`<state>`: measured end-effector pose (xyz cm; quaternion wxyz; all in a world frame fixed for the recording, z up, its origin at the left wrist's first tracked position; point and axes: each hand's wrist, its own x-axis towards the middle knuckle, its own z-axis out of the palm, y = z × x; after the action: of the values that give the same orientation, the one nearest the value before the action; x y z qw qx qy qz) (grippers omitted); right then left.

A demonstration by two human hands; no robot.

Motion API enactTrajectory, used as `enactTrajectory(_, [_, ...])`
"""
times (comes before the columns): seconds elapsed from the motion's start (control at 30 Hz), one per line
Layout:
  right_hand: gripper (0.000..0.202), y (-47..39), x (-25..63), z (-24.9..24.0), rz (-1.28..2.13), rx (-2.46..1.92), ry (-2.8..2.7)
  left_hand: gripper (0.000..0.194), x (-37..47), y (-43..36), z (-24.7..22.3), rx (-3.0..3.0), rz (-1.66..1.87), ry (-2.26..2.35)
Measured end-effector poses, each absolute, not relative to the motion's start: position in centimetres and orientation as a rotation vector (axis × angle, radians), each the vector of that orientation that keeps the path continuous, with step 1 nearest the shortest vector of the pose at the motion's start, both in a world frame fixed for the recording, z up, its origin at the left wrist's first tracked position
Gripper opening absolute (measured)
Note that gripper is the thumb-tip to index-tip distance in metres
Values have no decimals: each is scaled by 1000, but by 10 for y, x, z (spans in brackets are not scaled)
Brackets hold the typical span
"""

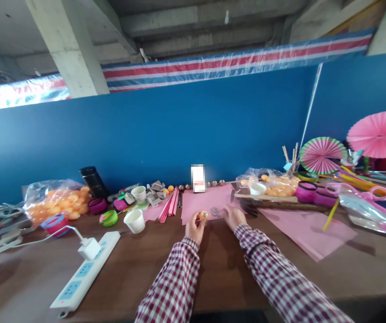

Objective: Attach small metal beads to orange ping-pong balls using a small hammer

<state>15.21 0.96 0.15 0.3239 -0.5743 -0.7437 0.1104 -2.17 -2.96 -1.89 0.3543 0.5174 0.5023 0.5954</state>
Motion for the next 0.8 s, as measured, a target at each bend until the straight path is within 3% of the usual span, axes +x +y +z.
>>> enactTrajectory(0.2, [13,16,155,-2,490,-1383,-1718,41,-20,-30,-18,1306,1536,1275])
enactTrajectory(0.57, [29,23,159,5,954,-1103,-1086,47,-21,-30,-18,1253,1539,1220])
enactTrajectory(0.8, [27,21,159,7,1120,-988,-883,48,-22,-28,-20,1290,1522,1235])
